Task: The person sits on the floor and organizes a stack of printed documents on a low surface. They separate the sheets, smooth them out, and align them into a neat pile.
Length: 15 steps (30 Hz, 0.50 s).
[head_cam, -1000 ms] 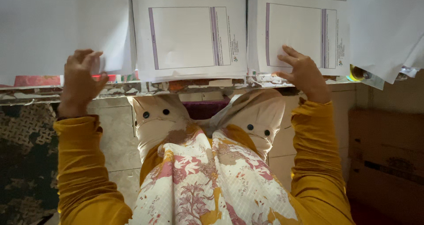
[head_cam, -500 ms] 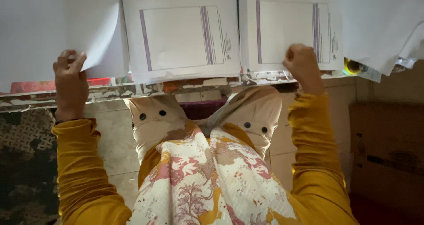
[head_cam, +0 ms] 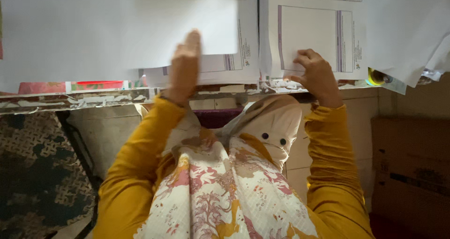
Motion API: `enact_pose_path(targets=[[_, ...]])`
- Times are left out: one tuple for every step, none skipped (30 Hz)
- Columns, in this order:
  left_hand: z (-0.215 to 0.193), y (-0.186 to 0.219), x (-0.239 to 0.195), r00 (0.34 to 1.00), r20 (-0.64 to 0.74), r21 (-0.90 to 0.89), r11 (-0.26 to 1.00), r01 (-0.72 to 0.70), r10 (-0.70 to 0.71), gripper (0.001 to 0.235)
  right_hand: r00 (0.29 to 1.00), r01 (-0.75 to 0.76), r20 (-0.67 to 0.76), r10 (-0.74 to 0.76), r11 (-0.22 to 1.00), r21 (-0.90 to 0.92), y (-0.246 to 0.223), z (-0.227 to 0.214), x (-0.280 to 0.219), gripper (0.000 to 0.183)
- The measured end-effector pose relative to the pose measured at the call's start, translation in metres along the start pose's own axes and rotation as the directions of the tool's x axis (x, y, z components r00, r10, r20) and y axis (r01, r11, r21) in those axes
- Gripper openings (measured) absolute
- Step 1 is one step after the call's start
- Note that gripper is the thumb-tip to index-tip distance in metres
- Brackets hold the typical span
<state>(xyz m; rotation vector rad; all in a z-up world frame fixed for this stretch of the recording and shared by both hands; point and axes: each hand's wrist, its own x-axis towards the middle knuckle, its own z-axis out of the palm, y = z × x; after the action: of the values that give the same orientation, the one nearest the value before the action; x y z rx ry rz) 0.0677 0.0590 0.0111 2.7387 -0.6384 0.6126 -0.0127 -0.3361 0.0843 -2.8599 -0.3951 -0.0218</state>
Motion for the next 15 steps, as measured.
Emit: enact_pose_path(targets=[[0.005,0.015,0.003,1.000,-0.001,0.000,1.000,0.002,-0.002,0.058,1.000,0.002,0.001,-0.002,1.000,-0.001,0.002,0.000,-0.001,0.059],[0.009,0.030,0.006,0.982,0.188,0.122,0.992,-0.028,0.005,0.059,0.999,0.001,0.032,-0.001,1.000,0.017,0.005,0.000,-0.003,0.050],[0.014,0.046,0.010,0.929,0.369,0.232,0.969,-0.082,-0.010,0.061,0.998,-0.002,0.062,0.000,0.999,0.033,0.008,-0.001,-0.004,0.042],[0.016,0.056,0.009,0.930,0.367,0.231,0.970,-0.080,-0.010,0.061,0.998,-0.001,0.061,-0.001,1.000,0.030,0.008,-0.002,-0.004,0.042],[0.018,0.066,0.006,0.926,0.378,0.200,0.978,-0.067,-0.014,0.058,0.997,-0.004,0.081,-0.002,0.998,0.067,0.009,-0.002,-0.006,0.035],[0.020,0.076,0.003,0.921,0.389,0.168,0.984,-0.052,-0.017,0.055,0.995,-0.007,0.100,-0.003,0.995,0.104,0.009,-0.003,-0.007,0.030],[0.021,0.085,0.001,0.922,0.388,0.169,0.984,-0.051,-0.019,0.055,0.995,-0.006,0.100,-0.005,0.995,0.102,0.008,-0.005,-0.008,0.030],[0.023,0.093,-0.001,0.942,0.330,0.170,0.985,0.000,-0.057,0.052,0.995,0.000,0.095,-0.012,0.992,0.125,0.006,-0.007,-0.009,0.034],[0.023,0.100,-0.004,0.957,0.274,0.171,0.984,0.054,-0.101,0.049,0.995,0.009,0.092,-0.023,0.989,0.149,0.004,-0.007,-0.009,0.039],[0.024,0.104,-0.003,0.956,0.274,0.174,0.983,0.059,-0.106,0.049,0.995,0.013,0.095,-0.028,0.989,0.150,0.005,-0.008,-0.008,0.039],[0.025,0.107,-0.004,0.945,0.308,0.165,0.984,0.060,-0.109,0.047,0.996,0.020,0.080,-0.031,0.991,0.132,0.005,-0.007,-0.006,0.037],[0.026,0.110,-0.004,0.933,0.342,0.156,0.986,0.061,-0.112,0.046,0.997,0.027,0.064,-0.034,0.993,0.114,0.005,-0.006,-0.005,0.035],[0.027,0.110,-0.007,0.933,0.340,0.160,0.985,0.070,-0.121,0.046,0.997,0.036,0.067,-0.044,0.993,0.114,0.005,-0.005,-0.004,0.035],[0.027,0.110,-0.008,0.950,0.284,0.183,0.980,0.083,-0.134,0.048,0.998,0.034,0.053,-0.040,0.994,0.106,0.005,-0.004,-0.004,0.033],[0.028,0.111,-0.010,0.964,0.226,0.204,0.974,0.095,-0.141,0.049,0.999,0.029,0.038,-0.033,0.995,0.098,0.005,-0.004,-0.004,0.032]])
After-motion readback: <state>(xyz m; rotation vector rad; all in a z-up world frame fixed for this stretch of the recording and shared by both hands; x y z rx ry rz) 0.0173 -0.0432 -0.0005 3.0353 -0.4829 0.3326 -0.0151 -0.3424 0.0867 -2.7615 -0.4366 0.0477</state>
